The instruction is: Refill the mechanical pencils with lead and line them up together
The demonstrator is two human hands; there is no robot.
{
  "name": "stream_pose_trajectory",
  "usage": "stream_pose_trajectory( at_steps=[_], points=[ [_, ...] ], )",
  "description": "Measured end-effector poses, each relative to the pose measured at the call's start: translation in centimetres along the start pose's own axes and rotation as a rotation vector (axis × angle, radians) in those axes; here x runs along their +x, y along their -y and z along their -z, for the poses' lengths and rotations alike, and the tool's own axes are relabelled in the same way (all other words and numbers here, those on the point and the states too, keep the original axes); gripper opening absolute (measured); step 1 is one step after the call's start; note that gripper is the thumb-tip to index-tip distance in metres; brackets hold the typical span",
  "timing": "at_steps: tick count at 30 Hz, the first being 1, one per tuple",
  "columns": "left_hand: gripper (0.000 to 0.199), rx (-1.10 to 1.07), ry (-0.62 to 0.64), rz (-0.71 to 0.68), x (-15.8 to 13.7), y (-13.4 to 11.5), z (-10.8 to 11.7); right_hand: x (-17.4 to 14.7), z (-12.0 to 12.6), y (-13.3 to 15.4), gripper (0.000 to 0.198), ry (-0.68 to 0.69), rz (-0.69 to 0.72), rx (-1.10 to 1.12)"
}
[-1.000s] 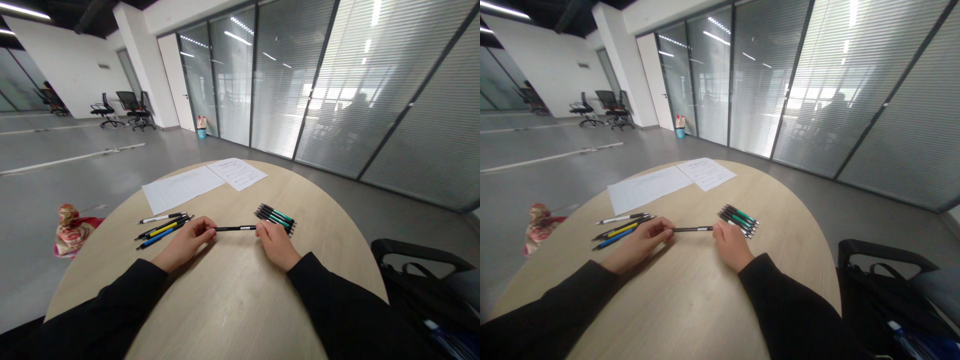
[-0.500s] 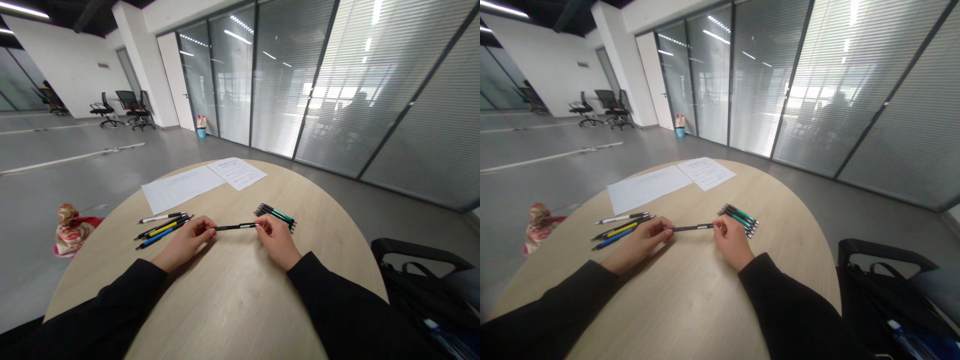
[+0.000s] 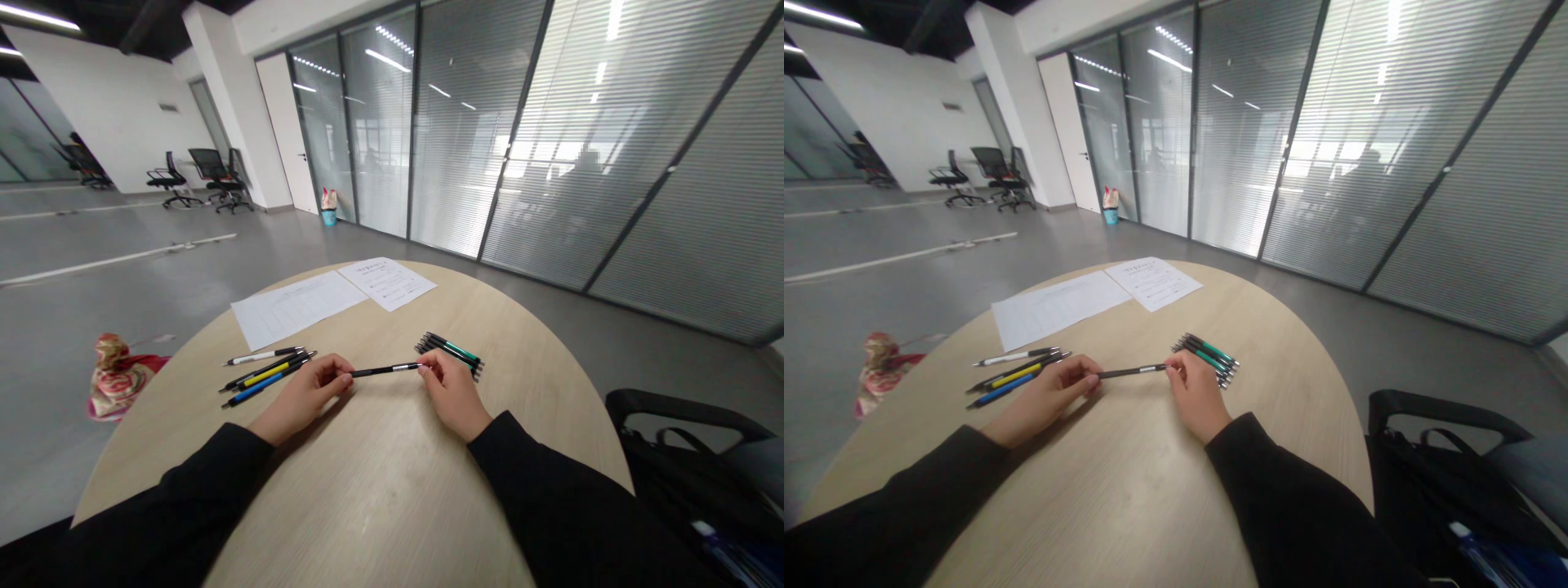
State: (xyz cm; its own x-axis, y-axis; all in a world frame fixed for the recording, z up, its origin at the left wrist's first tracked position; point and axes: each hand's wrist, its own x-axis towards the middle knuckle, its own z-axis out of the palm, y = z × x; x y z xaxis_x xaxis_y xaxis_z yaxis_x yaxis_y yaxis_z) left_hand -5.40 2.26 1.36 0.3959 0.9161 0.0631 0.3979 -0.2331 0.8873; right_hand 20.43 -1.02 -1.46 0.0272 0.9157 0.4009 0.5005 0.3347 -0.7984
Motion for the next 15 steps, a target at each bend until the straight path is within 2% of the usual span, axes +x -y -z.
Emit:
stream_pose_trajectory(
  at_steps=[15],
  points=[
    [0.027, 0.02, -0.013, -0.015, 0.04, -0.08, 0.05, 0.02, 0.09, 0.01, 0.014, 0.044, 0.002, -0.021]
  ],
)
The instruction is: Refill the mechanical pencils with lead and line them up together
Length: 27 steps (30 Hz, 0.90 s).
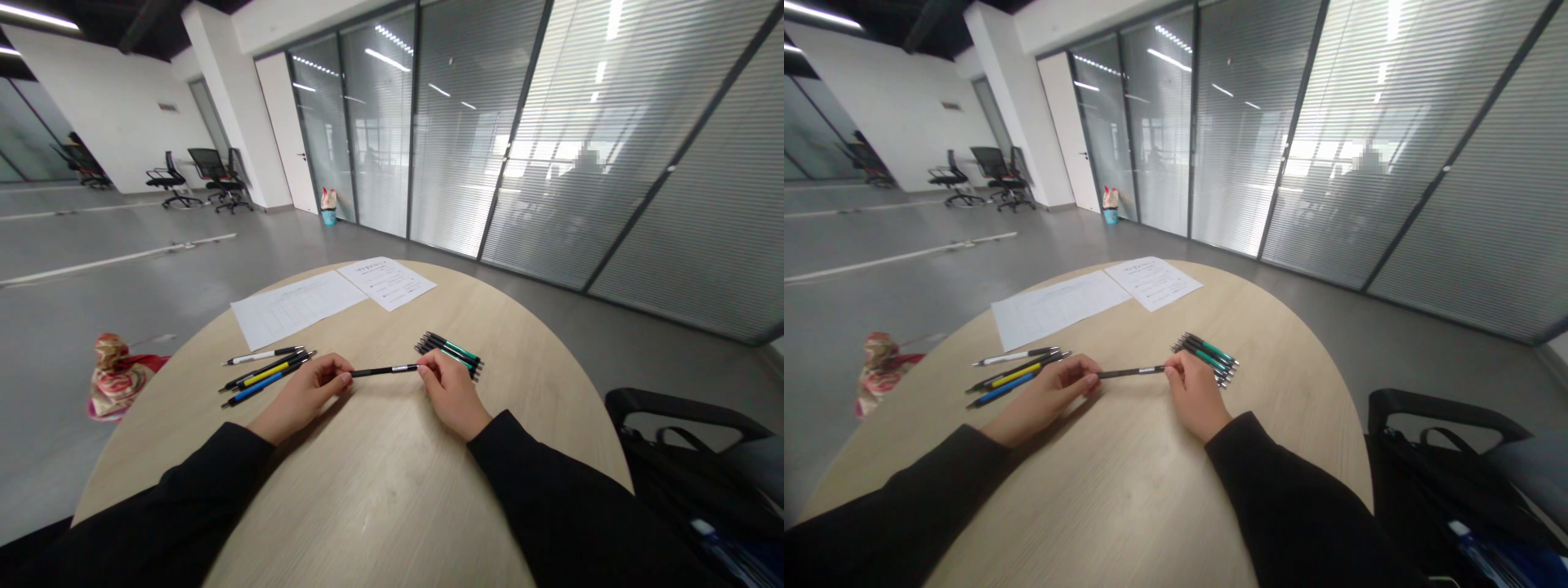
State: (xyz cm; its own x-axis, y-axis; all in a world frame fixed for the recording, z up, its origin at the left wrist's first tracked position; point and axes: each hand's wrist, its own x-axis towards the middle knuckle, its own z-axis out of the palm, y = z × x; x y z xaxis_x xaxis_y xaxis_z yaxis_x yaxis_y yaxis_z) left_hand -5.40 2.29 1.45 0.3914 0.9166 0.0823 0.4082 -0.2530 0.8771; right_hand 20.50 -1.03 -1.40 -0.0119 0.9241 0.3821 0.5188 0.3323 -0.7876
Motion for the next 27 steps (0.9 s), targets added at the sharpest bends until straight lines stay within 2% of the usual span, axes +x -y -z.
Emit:
stream_pose_trajectory(
  at_steps=[27],
  points=[
    [0.023, -0.025, 0.001, 0.025, -0.11, -0.42, -0.06, -0.03, 0.37, 0.6, 0.019, 0.038, 0.029, -0.035]
  ],
)
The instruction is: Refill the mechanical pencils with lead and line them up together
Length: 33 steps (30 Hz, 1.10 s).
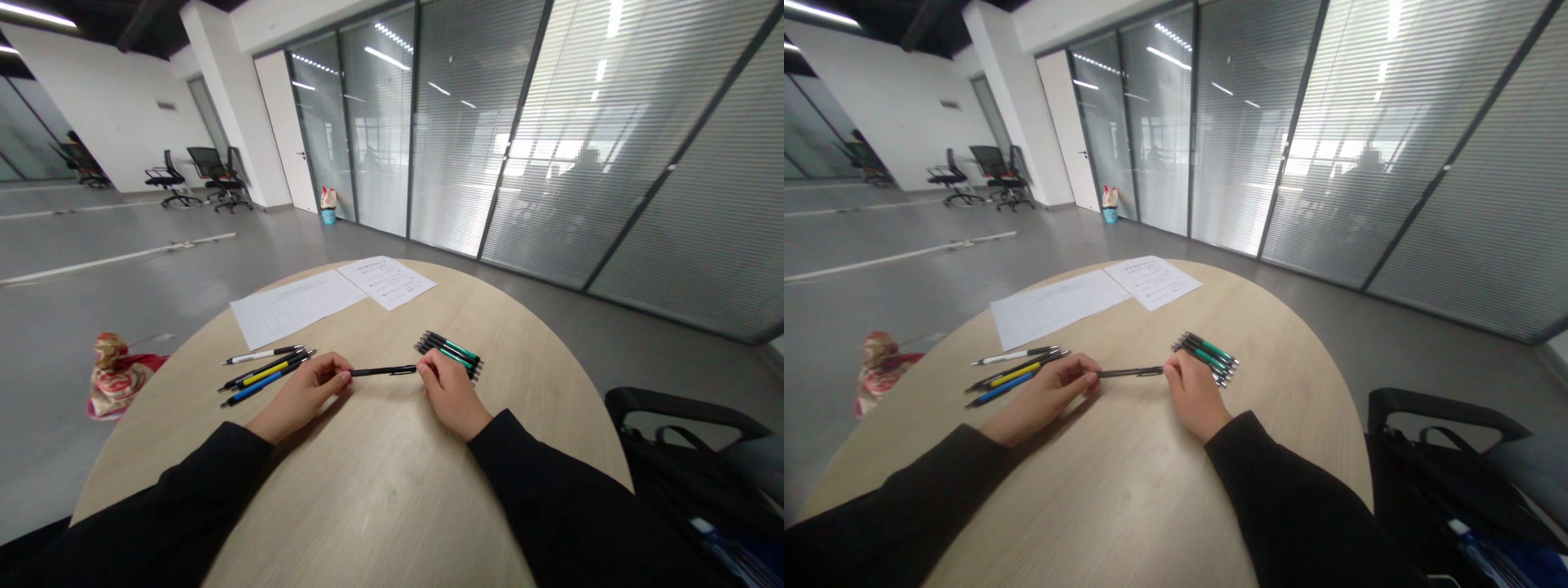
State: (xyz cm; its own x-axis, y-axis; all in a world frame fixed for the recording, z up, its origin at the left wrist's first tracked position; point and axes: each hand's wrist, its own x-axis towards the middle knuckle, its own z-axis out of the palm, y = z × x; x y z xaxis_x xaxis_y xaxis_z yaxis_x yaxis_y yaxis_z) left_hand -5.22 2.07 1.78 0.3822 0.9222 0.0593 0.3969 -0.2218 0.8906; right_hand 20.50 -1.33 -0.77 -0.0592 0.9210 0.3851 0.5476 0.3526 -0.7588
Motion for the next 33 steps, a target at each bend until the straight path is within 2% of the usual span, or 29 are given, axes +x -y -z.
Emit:
stream_pose_trajectory(
  at_steps=[33],
  points=[
    [0.023, 0.005, -0.003, -0.001, 0.01, 0.13, 0.11, 0.03, -0.02, 0.07, 0.021, 0.005, 0.015, 0.038]
  ],
)
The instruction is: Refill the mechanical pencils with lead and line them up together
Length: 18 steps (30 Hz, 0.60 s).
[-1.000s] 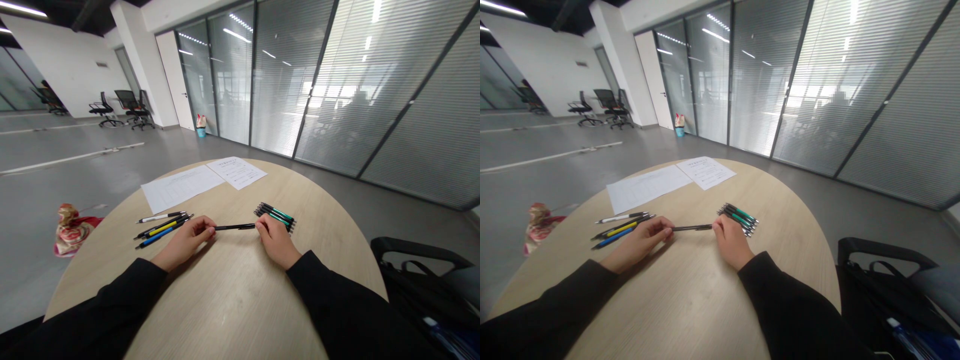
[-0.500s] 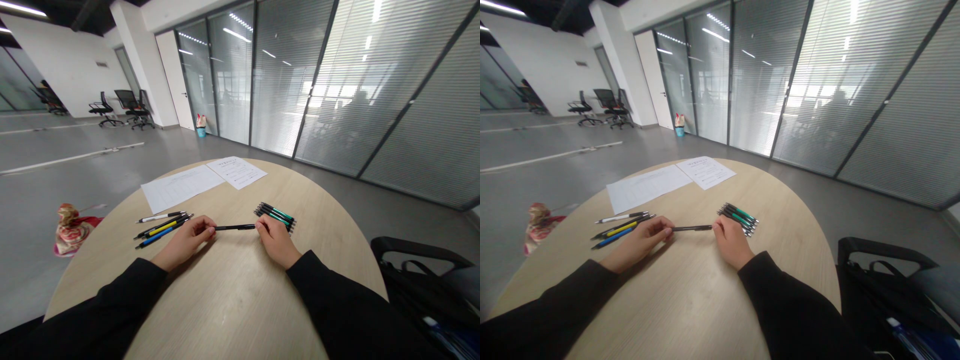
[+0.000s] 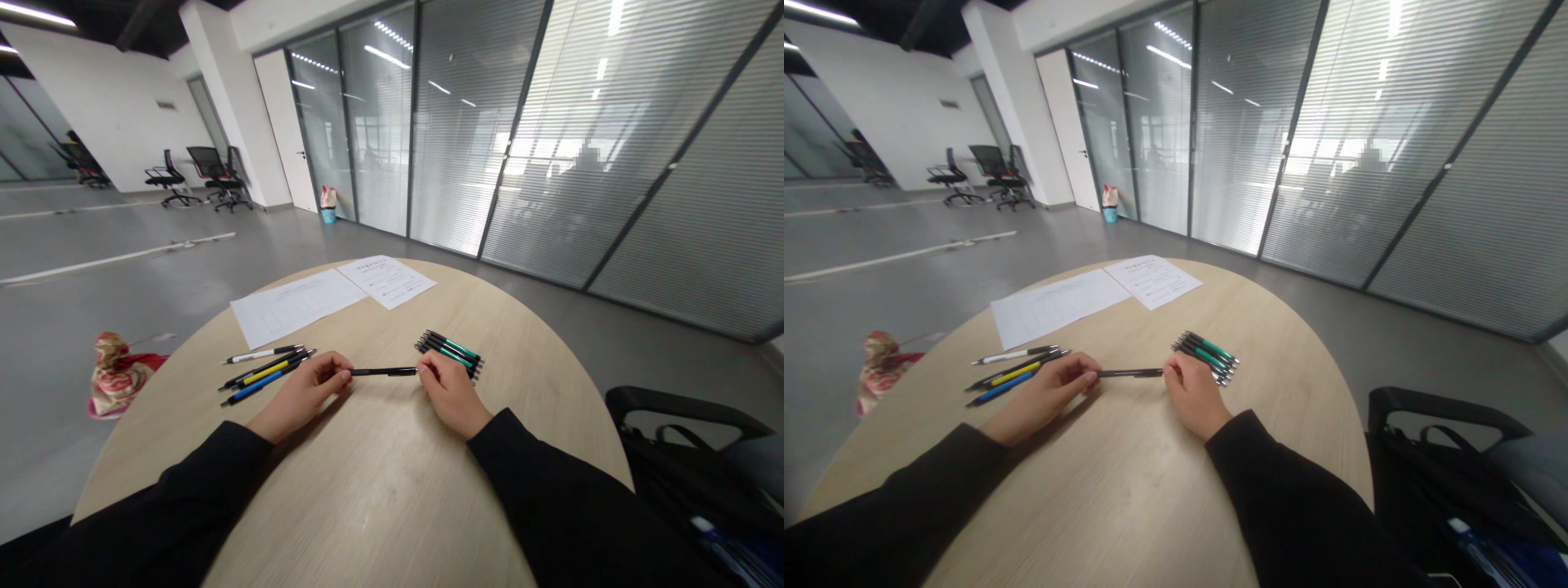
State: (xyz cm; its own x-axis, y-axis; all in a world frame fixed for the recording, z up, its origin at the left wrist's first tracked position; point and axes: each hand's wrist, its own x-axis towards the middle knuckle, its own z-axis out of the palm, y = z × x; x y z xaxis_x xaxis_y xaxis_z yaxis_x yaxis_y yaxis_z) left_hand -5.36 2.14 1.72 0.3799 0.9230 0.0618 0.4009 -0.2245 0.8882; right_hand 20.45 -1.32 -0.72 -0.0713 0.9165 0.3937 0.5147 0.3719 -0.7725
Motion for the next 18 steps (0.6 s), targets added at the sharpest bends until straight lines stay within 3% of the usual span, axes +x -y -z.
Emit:
stream_pose_trajectory(
  at_steps=[18],
  points=[
    [0.025, 0.004, -0.011, 0.005, -0.03, -0.12, -0.09, -0.03, -0.01, -0.18, 0.02, 0.018, 0.013, 0.004]
  ],
)
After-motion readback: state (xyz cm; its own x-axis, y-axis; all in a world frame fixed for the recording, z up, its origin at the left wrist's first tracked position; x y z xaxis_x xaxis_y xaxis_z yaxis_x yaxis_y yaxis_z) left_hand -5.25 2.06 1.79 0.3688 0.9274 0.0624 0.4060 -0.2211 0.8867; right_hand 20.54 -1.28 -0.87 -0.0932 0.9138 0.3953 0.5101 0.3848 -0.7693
